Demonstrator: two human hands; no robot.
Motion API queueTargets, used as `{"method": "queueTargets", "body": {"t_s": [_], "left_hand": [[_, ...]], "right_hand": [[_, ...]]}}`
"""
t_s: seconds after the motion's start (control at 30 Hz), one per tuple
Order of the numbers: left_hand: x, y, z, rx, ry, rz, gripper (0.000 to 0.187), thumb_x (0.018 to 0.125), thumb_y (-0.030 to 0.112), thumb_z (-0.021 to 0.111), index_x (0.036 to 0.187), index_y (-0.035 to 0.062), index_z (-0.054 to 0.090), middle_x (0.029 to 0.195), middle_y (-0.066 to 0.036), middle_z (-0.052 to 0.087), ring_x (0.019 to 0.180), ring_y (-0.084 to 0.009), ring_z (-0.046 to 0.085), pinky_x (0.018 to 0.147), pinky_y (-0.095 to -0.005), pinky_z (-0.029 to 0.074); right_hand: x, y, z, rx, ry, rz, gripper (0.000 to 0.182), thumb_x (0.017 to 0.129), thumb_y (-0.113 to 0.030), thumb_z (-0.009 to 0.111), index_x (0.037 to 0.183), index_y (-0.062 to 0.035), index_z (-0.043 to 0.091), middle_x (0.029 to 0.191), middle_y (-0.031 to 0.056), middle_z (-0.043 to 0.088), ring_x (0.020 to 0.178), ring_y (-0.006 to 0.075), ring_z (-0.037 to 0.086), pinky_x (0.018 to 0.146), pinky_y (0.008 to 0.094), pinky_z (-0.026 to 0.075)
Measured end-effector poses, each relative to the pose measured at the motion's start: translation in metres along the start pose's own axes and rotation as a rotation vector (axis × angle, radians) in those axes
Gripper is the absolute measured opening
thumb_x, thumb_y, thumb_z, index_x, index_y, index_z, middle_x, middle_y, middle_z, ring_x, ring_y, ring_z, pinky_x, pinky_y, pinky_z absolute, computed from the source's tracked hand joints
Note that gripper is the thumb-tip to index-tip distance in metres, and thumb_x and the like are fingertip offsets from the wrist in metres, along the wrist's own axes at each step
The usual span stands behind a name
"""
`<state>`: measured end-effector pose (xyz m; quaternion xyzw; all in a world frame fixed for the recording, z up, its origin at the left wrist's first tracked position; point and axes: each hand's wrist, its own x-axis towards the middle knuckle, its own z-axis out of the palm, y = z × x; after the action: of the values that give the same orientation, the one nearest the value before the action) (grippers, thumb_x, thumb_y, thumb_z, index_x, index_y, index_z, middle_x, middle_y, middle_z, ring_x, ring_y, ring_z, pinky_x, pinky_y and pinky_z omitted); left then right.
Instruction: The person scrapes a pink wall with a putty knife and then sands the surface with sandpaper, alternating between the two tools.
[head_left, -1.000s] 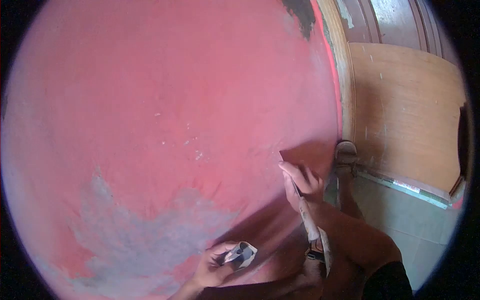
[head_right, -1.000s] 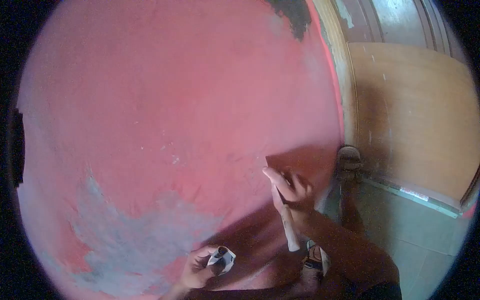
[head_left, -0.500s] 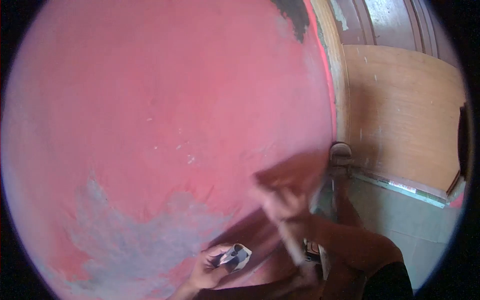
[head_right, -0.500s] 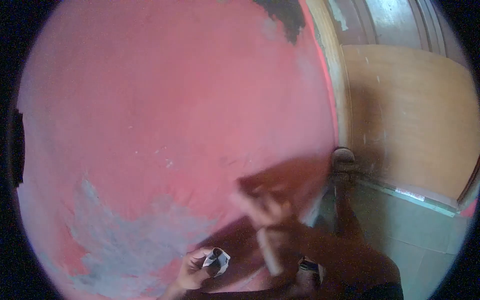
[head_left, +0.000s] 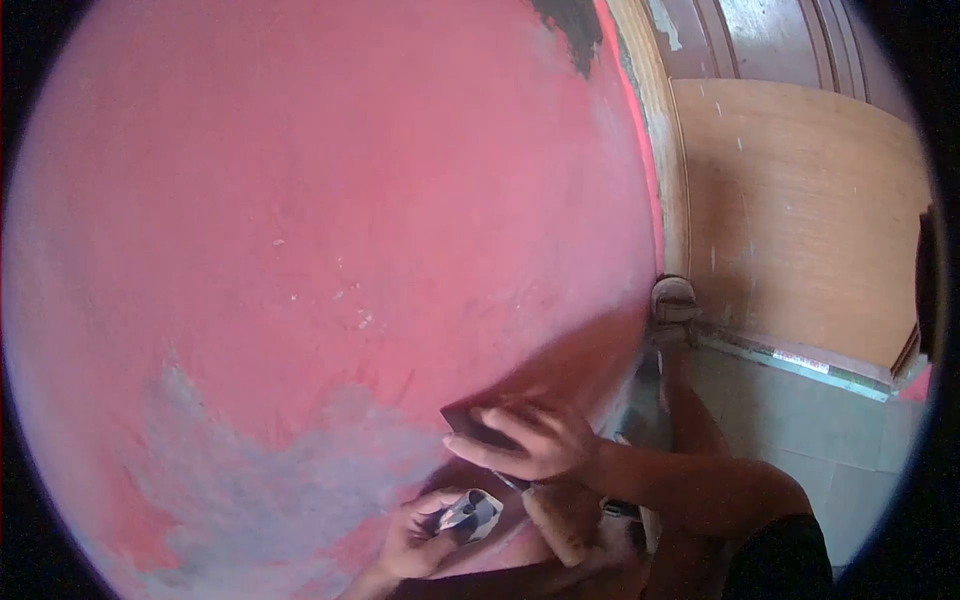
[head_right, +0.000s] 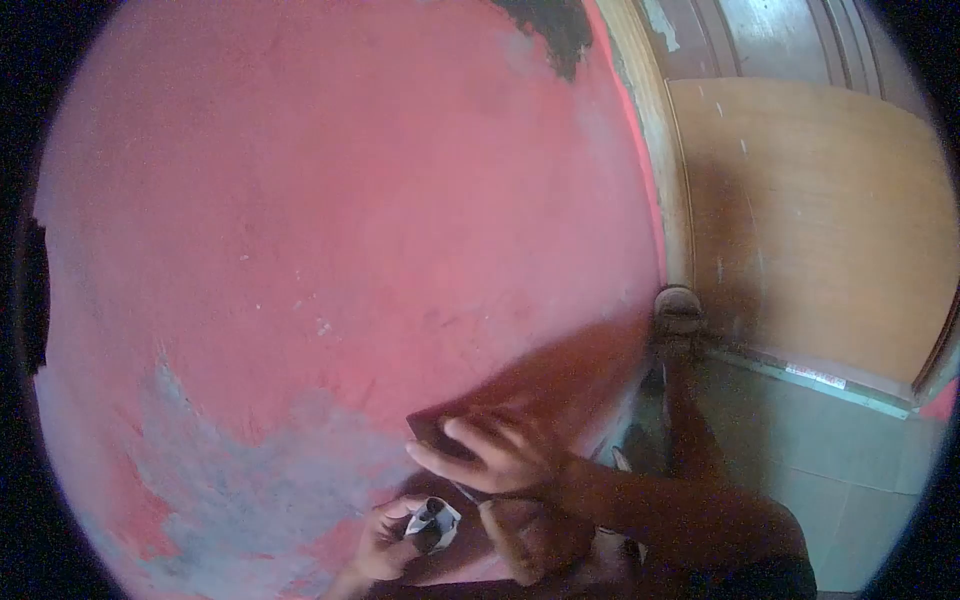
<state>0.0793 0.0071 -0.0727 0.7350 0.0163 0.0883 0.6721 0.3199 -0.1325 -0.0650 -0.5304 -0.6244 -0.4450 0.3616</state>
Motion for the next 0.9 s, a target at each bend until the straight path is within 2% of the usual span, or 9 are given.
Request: {"method": "queueTargets", "body": {"t_s": [0.13,0.17,0.2,0.37,0.53,0.63,0.73,0.77,0.9], "left_hand": [[-0.001,0.0,-0.001,0.015,-0.001,0.009,0.048,0.092,-0.013,0.061,0.139,-0.0024,0.059,0.134,-0.007,0.065,0.122,-0.0142,0.061,0.106,-0.0324,0.047],[-0.001,0.004,0.001,0.026,-0.006,0.007,0.048,0.092,-0.013,0.061,0.139,-0.0026,0.059,0.134,-0.007,0.065,0.122,-0.0142,0.061,0.106,-0.0323,0.047],[-0.003,0.006,0.0,0.03,0.014,0.007,0.048,0.092,-0.013,0.061,0.139,-0.0026,0.059,0.133,-0.007,0.065,0.122,-0.0141,0.061,0.106,-0.0321,0.047],[0.003,0.002,-0.003,0.01,0.0,0.003,0.047,0.092,-0.013,0.062,0.138,-0.0024,0.059,0.133,-0.007,0.065,0.121,-0.0139,0.061,0.106,-0.0319,0.047],[-0.002,0.004,-0.003,0.032,-0.017,0.007,0.045,0.094,-0.012,0.061,0.138,-0.0027,0.059,0.134,-0.008,0.065,0.121,-0.0139,0.061,0.106,-0.0322,0.047],[-0.004,0.002,-0.001,-0.012,0.031,0.027,0.045,0.094,-0.011,0.062,0.138,-0.0025,0.059,0.135,-0.008,0.065,0.122,-0.0139,0.061,0.106,-0.0326,0.047],[0.007,-0.002,-0.005,-0.023,0.013,0.019,0.047,0.094,-0.011,0.062,0.139,-0.0019,0.059,0.135,-0.007,0.065,0.123,-0.0139,0.06,0.107,-0.033,0.047],[0.007,-0.003,-0.006,-0.01,0.002,0.003,0.047,0.094,-0.011,0.062,0.14,-0.0017,0.058,0.136,-0.007,0.065,0.123,-0.0139,0.06,0.107,-0.0332,0.047],[0.005,-0.002,-0.006,0.016,-0.004,-0.002,0.047,0.094,-0.011,0.062,0.14,-0.0024,0.058,0.136,-0.008,0.065,0.123,-0.0143,0.061,0.106,-0.033,0.047]], "right_hand": [[-0.026,0.054,0.014,-0.304,0.051,0.053,0.039,0.082,-0.004,0.07,0.12,-0.0163,0.072,0.094,0.0057,0.071,0.076,0.0206,0.068,0.065,0.034,0.059],[-0.033,0.051,0.017,-0.198,0.086,0.462,0.029,0.087,-0.003,0.067,0.113,-0.0142,0.072,0.095,0.0088,0.072,0.076,0.0233,0.069,0.065,0.0366,0.059],[-0.023,0.042,0.016,-0.035,0.148,0.585,0.027,0.087,-0.002,0.067,0.111,-0.0142,0.073,0.093,0.0083,0.071,0.076,0.0235,0.069,0.066,0.0376,0.06],[0.006,-0.008,0.008,0.048,0.049,0.102,0.04,0.08,-0.017,0.076,0.119,-0.029,0.076,0.09,-0.0005,0.064,0.079,0.0198,0.069,0.071,0.0359,0.06],[-0.025,0.052,0.019,-0.194,0.111,0.086,0.042,0.085,0.0,0.065,0.123,-0.0155,0.072,0.097,0.002,0.072,0.077,0.0222,0.069,0.069,0.0345,0.061],[-0.023,0.042,0.016,-0.048,0.174,0.663,0.029,0.085,-0.002,0.065,0.112,-0.009,0.072,0.109,0.0068,0.075,0.082,0.0288,0.07,0.068,0.0395,0.059],[-0.015,0.024,0.021,-0.19,0.077,0.199,0.031,0.086,-0.006,0.067,0.114,-0.0149,0.073,0.105,0.0049,0.07,0.082,0.0232,0.068,0.072,0.0381,0.058],[-0.008,0.017,0.005,-0.003,0.001,0.144,0.034,0.084,-0.011,0.068,0.117,-0.0158,0.074,0.1,0.0028,0.067,0.084,0.0203,0.067,0.072,0.0369,0.058],[-0.042,0.061,0.024,-0.214,-0.008,0.056,0.047,0.082,-0.022,0.068,0.129,-0.0175,0.071,0.099,0.0028,0.064,0.078,0.0217,0.067,0.067,0.0385,0.058]]}}
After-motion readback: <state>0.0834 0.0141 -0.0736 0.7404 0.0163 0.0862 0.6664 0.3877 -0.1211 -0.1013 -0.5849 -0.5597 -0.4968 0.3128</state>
